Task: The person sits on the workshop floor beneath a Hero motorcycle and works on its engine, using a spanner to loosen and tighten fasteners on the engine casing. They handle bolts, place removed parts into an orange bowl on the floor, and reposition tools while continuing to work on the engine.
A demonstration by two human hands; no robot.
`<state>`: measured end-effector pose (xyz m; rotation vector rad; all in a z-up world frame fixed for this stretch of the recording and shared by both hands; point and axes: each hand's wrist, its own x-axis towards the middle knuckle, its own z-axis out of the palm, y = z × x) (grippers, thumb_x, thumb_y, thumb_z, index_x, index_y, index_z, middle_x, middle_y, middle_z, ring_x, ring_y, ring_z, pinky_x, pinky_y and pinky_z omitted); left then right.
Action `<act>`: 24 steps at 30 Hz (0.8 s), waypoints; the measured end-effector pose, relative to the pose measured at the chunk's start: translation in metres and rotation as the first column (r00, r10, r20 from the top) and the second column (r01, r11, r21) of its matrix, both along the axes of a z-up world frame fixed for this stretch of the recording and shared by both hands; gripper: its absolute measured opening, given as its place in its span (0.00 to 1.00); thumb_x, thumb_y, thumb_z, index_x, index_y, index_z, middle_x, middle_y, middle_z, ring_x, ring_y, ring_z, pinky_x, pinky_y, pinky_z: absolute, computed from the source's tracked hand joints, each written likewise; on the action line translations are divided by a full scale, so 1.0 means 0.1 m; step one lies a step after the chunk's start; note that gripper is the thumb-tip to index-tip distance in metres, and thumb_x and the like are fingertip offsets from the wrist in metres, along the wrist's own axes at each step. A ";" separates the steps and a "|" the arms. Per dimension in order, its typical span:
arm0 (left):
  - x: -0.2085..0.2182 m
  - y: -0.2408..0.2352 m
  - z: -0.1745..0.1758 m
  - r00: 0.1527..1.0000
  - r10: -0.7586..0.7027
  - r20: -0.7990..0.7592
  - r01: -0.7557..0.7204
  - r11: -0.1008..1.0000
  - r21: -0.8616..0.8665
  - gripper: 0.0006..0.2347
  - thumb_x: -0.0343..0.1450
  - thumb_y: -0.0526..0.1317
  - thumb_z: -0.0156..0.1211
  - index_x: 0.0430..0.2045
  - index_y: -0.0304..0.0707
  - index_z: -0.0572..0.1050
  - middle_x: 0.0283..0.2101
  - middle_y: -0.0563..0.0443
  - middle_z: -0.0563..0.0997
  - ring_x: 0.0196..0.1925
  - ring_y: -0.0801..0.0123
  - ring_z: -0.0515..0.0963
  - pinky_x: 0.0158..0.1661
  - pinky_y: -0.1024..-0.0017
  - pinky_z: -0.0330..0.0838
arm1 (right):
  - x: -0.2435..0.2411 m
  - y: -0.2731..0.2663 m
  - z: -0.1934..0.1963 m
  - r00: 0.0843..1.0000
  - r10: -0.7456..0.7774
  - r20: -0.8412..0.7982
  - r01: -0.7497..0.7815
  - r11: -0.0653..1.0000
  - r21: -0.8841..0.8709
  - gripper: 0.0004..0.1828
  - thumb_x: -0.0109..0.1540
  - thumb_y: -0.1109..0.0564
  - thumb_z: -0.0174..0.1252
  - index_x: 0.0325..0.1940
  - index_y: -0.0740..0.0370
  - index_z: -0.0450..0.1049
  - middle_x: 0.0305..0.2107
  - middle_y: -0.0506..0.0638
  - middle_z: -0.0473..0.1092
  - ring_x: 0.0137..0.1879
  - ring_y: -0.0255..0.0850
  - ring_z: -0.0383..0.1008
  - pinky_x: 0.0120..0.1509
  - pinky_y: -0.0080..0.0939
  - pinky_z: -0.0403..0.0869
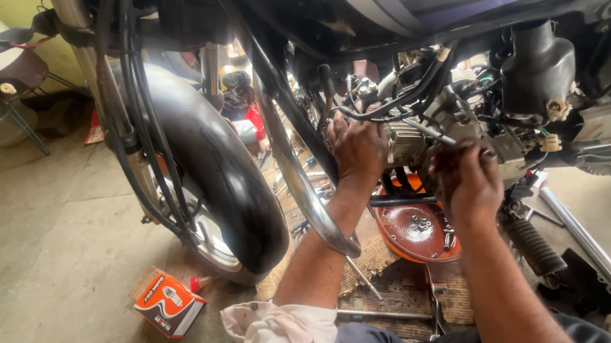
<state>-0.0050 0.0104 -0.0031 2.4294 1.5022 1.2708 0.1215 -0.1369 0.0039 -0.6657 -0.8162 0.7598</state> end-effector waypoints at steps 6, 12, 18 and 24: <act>-0.08 -0.11 0.12 1.000 -0.031 0.003 0.030 0.997 0.074 0.15 0.71 0.42 0.54 0.52 0.44 0.75 0.42 0.39 0.85 0.60 0.29 0.73 0.64 0.35 0.55 | -0.73 -0.12 -0.02 0.500 -0.078 0.862 0.052 0.997 0.060 0.17 0.65 0.57 0.57 0.57 0.62 0.68 0.49 0.58 0.71 0.50 0.45 0.78 0.49 0.41 0.80; -0.11 -0.19 0.28 0.988 -0.099 0.121 0.128 0.957 -0.261 0.11 0.80 0.46 0.47 0.53 0.50 0.73 0.39 0.48 0.87 0.54 0.52 0.85 0.79 0.39 0.50 | -0.02 -0.02 -0.28 0.905 -0.002 0.425 -0.036 0.996 0.081 0.09 0.74 0.52 0.53 0.51 0.58 0.71 0.48 0.59 0.74 0.52 0.45 0.77 0.54 0.46 0.79; 0.01 0.06 -0.08 1.000 -0.007 0.006 0.006 0.995 0.096 0.12 0.78 0.50 0.49 0.47 0.49 0.75 0.44 0.40 0.85 0.61 0.29 0.74 0.66 0.35 0.56 | 0.15 0.22 -0.86 0.987 -0.158 0.018 0.159 0.969 -0.189 0.33 0.75 0.33 0.36 0.55 0.61 0.75 0.48 0.52 0.77 0.53 0.40 0.78 0.58 0.39 0.77; -0.04 -0.04 0.06 0.978 -0.122 0.167 0.117 0.992 0.044 0.14 0.75 0.47 0.49 0.53 0.48 0.73 0.40 0.45 0.86 0.56 0.44 0.82 0.72 0.31 0.53 | -0.40 -0.05 -0.27 0.662 -0.063 0.747 0.105 0.994 -0.010 0.13 0.68 0.47 0.56 0.48 0.57 0.75 0.48 0.54 0.72 0.47 0.39 0.77 0.42 0.39 0.83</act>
